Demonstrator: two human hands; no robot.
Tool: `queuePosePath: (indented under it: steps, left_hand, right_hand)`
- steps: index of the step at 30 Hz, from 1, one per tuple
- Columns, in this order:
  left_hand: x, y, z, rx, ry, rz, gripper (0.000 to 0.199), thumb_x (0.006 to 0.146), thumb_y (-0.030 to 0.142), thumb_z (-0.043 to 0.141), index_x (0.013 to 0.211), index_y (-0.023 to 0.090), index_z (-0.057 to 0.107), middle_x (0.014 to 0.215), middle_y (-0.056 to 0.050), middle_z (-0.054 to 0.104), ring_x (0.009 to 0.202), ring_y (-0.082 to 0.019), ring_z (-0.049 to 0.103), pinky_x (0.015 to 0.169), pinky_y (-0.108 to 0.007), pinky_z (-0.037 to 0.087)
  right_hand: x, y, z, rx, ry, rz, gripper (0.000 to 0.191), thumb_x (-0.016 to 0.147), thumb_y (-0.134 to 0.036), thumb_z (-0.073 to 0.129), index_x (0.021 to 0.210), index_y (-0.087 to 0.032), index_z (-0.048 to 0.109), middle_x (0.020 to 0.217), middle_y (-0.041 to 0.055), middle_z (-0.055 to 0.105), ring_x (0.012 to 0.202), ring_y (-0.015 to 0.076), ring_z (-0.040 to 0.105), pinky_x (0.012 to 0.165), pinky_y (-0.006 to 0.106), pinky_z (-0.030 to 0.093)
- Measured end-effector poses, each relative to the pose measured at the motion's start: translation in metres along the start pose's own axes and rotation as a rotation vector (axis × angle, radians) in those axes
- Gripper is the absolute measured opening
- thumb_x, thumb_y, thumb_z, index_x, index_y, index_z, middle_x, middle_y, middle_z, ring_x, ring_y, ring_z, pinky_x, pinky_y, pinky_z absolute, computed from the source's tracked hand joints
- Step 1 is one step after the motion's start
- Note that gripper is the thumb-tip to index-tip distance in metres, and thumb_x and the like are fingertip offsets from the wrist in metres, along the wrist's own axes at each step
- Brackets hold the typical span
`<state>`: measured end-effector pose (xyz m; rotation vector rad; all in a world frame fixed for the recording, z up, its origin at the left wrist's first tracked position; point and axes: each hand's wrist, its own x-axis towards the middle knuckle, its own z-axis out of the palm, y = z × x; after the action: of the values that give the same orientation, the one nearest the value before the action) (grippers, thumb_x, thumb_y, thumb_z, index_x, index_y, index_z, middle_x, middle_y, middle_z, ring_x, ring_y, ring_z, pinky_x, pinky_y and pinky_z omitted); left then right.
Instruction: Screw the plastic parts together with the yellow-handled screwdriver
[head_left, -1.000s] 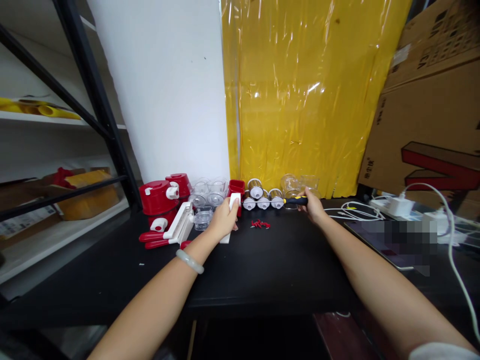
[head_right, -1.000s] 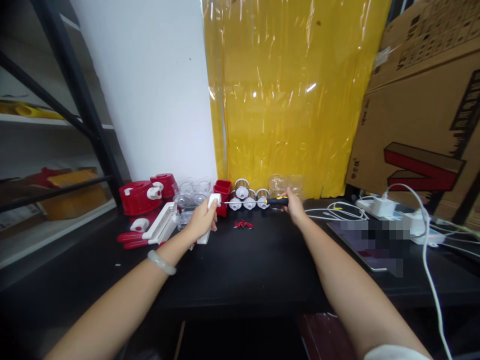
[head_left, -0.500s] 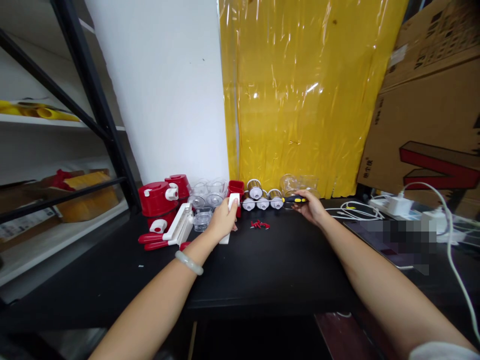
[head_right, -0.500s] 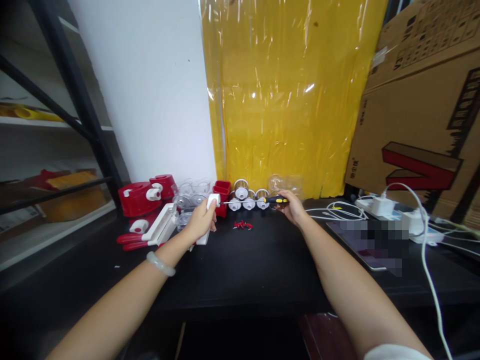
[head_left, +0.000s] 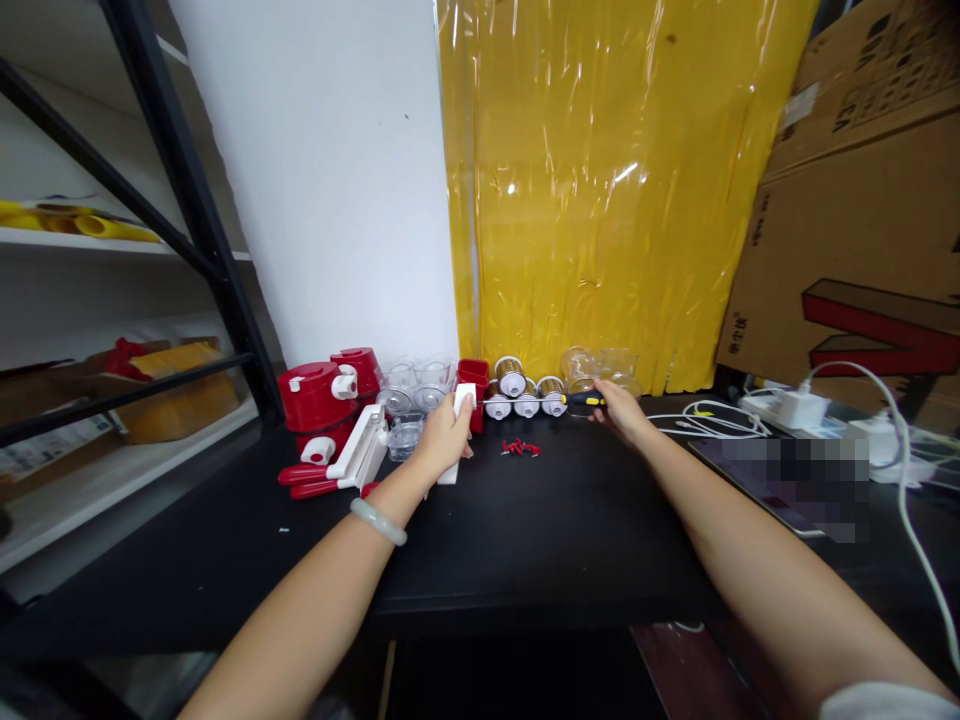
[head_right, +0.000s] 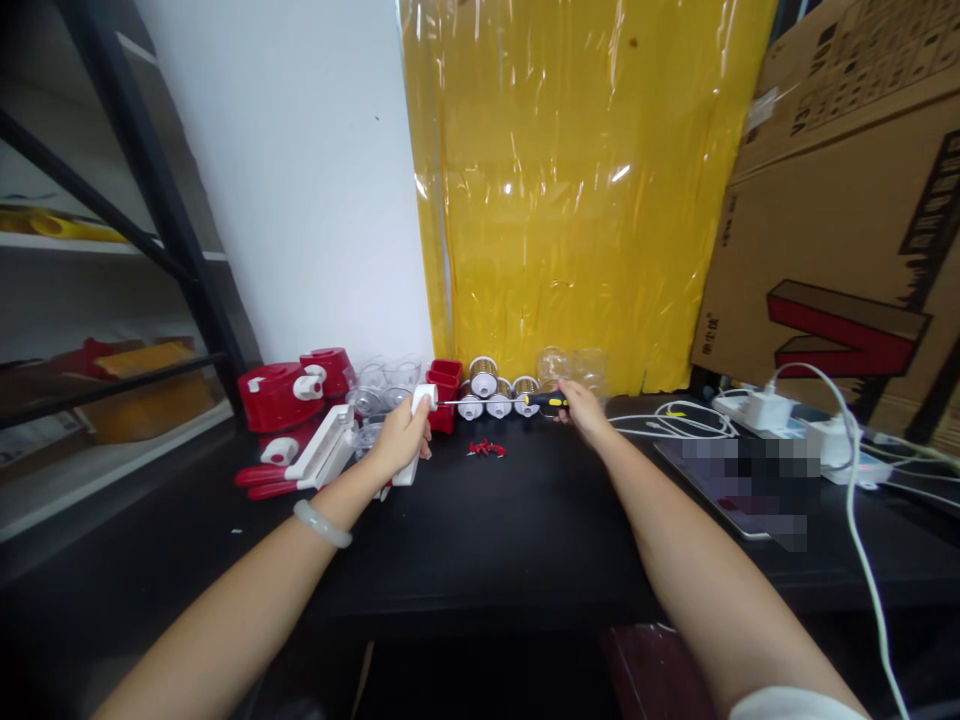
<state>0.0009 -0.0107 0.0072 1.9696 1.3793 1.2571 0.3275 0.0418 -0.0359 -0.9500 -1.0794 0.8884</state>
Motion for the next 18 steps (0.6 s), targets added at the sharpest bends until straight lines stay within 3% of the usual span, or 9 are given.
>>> queuePosePath:
  steps: [5,10,13,18]
  left_hand:
    - [-0.0007,-0.0011,0.0014,0.003,-0.006,0.023,0.04,0.1,0.056,0.033,0.098,0.02,0.049,0.059,0.003,0.058,0.039,-0.015,0.061,0.04,-0.023,0.046]
    - [-0.0011,-0.0026,0.0033,0.003,-0.032,0.028,0.04,0.101,0.055,0.032,0.1,0.019,0.05,0.059,0.004,0.057,0.039,-0.015,0.061,0.04,-0.023,0.047]
    - [-0.0011,-0.0025,0.0031,0.002,-0.027,0.025,0.04,0.101,0.055,0.032,0.101,0.019,0.05,0.059,0.004,0.057,0.039,-0.015,0.062,0.04,-0.023,0.047]
    - [0.0001,-0.0029,0.0025,0.006,-0.026,0.016,0.039,0.101,0.055,0.033,0.098,0.02,0.049,0.059,0.004,0.057,0.039,-0.015,0.062,0.04,-0.023,0.048]
  right_hand:
    - [-0.0044,-0.0079,0.0048,0.197,0.009,0.075,0.028,0.064,-0.037,0.077,0.083,-0.024,0.061,0.065,-0.0055,0.057,0.047,0.009,0.049,0.051,0.027,0.05]
    - [-0.005,-0.0113,0.0015,0.241,-0.003,0.075,0.021,0.064,-0.032,0.071,0.081,-0.024,0.061,0.068,-0.0043,0.059,0.05,0.0113,0.051,0.053,0.028,0.05]
    - [-0.0034,-0.0101,0.0011,0.226,-0.005,0.073,0.021,0.071,-0.041,0.069,0.08,-0.024,0.06,0.064,-0.0028,0.06,0.05,0.013,0.052,0.051,0.028,0.049]
    - [0.0006,-0.0045,0.0005,0.025,0.062,0.061,0.052,0.081,-0.075,0.053,0.071,-0.024,0.056,0.041,-0.0027,0.045,0.035,0.0129,0.04,0.04,0.028,0.04]
